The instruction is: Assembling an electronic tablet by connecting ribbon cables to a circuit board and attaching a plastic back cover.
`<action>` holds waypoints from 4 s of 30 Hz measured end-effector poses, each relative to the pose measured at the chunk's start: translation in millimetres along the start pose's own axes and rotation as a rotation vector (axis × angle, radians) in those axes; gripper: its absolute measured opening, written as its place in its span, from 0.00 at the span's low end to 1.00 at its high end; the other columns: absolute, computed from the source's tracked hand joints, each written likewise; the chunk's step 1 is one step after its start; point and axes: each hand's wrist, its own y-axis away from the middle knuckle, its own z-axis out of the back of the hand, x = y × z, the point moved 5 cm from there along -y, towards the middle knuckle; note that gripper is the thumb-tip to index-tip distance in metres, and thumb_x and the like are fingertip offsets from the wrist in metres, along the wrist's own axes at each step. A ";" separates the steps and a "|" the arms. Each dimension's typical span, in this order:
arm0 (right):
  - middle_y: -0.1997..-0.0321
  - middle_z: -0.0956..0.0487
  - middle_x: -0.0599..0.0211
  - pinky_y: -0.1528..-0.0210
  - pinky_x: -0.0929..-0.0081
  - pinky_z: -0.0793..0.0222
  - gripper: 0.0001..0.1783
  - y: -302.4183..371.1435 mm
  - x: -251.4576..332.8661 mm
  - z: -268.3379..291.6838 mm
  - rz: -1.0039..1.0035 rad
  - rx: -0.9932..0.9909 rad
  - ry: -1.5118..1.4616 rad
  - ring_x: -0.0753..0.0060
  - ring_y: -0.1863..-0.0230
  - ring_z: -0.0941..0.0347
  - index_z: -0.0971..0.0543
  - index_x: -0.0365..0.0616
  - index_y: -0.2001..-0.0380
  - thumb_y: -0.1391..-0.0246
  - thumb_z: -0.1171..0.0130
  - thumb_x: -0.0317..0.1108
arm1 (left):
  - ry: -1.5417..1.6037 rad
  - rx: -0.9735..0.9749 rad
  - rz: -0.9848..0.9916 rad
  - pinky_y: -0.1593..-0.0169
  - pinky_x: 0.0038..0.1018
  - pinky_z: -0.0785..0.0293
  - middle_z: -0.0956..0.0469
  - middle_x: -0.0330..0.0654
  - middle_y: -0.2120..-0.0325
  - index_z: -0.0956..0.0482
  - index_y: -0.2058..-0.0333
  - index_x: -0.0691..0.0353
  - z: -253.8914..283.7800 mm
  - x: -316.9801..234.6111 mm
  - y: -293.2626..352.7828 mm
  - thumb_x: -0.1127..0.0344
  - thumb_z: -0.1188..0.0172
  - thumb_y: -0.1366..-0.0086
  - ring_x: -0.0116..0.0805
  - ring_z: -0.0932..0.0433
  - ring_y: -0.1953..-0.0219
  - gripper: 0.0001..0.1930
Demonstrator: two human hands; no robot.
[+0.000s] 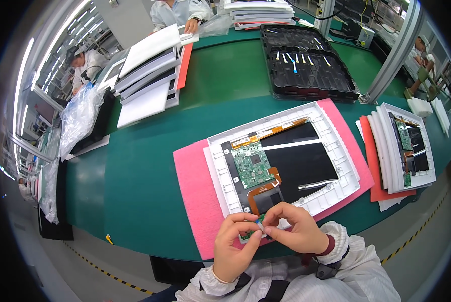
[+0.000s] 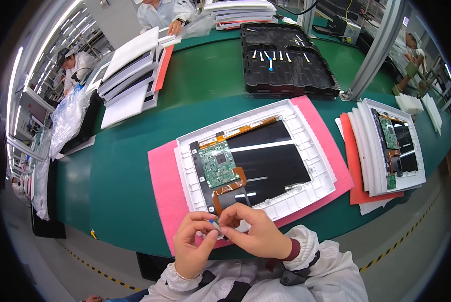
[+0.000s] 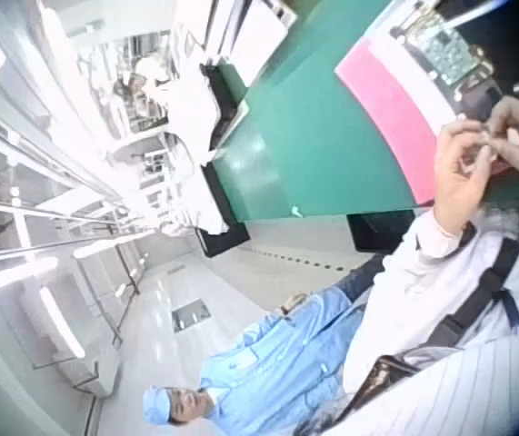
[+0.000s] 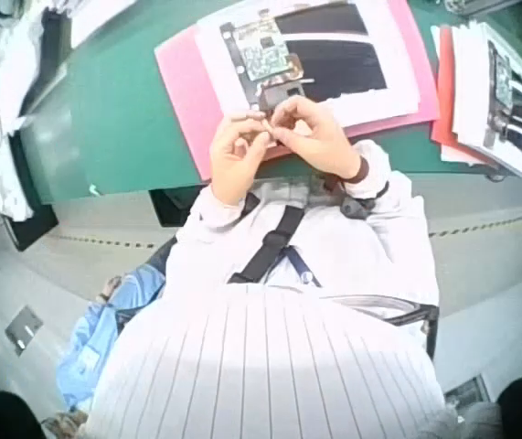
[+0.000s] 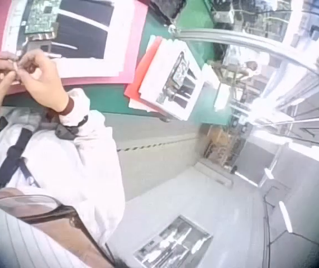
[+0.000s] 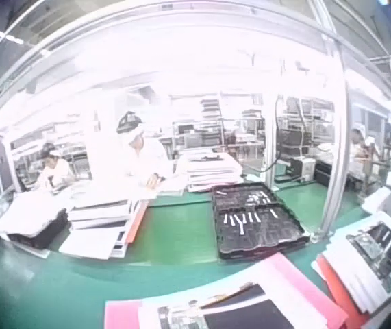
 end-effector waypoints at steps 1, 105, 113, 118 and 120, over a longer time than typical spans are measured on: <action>0.66 0.22 0.68 0.60 0.79 0.31 0.09 -0.5 -1.2 2.4 -0.003 -0.003 0.000 0.79 0.64 0.27 0.25 0.36 0.63 0.47 0.39 0.26 | -0.055 0.050 0.004 0.57 0.22 0.31 0.25 0.45 0.57 0.22 0.65 0.67 1.2 -5.5 -1.4 0.78 0.38 0.45 0.29 0.26 0.61 0.07; 0.66 0.19 0.67 0.61 0.85 0.30 0.12 -8.4 -9.4 14.3 -0.499 0.026 -0.455 0.82 0.65 0.24 0.22 0.36 0.56 0.42 0.40 0.30 | 0.124 0.594 0.055 0.48 0.28 0.30 0.30 0.42 0.53 0.20 0.56 0.62 0.1 -3.4 -78.9 0.73 0.32 0.44 0.30 0.27 0.53 0.15; 0.69 0.20 0.68 0.62 0.83 0.30 0.08 -0.4 -4.8 39.3 -0.388 -0.227 -0.361 0.82 0.67 0.25 0.22 0.36 0.63 0.42 0.40 0.30 | -0.785 0.624 -0.619 0.61 0.31 0.31 0.27 0.40 0.59 0.22 0.50 0.56 -2.9 -10.5 -86.7 0.62 0.30 0.51 0.37 0.27 0.62 0.27; 0.71 0.21 0.70 0.67 0.85 0.33 0.05 -2.3 -5.6 46.1 -0.407 -0.373 -0.242 0.83 0.69 0.26 0.22 0.38 0.66 0.43 0.40 0.29 | -0.870 0.678 -0.718 0.60 0.31 0.32 0.27 0.37 0.58 0.23 0.49 0.55 -9.4 0.0 -89.8 0.58 0.33 0.49 0.35 0.26 0.60 0.27; 0.72 0.21 0.70 0.68 0.85 0.35 0.04 -4.1 -8.3 45.8 -0.448 -0.409 -0.232 0.82 0.70 0.26 0.22 0.39 0.68 0.45 0.40 0.28 | -0.956 0.725 -0.744 0.54 0.28 0.32 0.28 0.39 0.53 0.24 0.50 0.60 -9.8 2.0 -90.5 0.54 0.37 0.44 0.32 0.28 0.54 0.25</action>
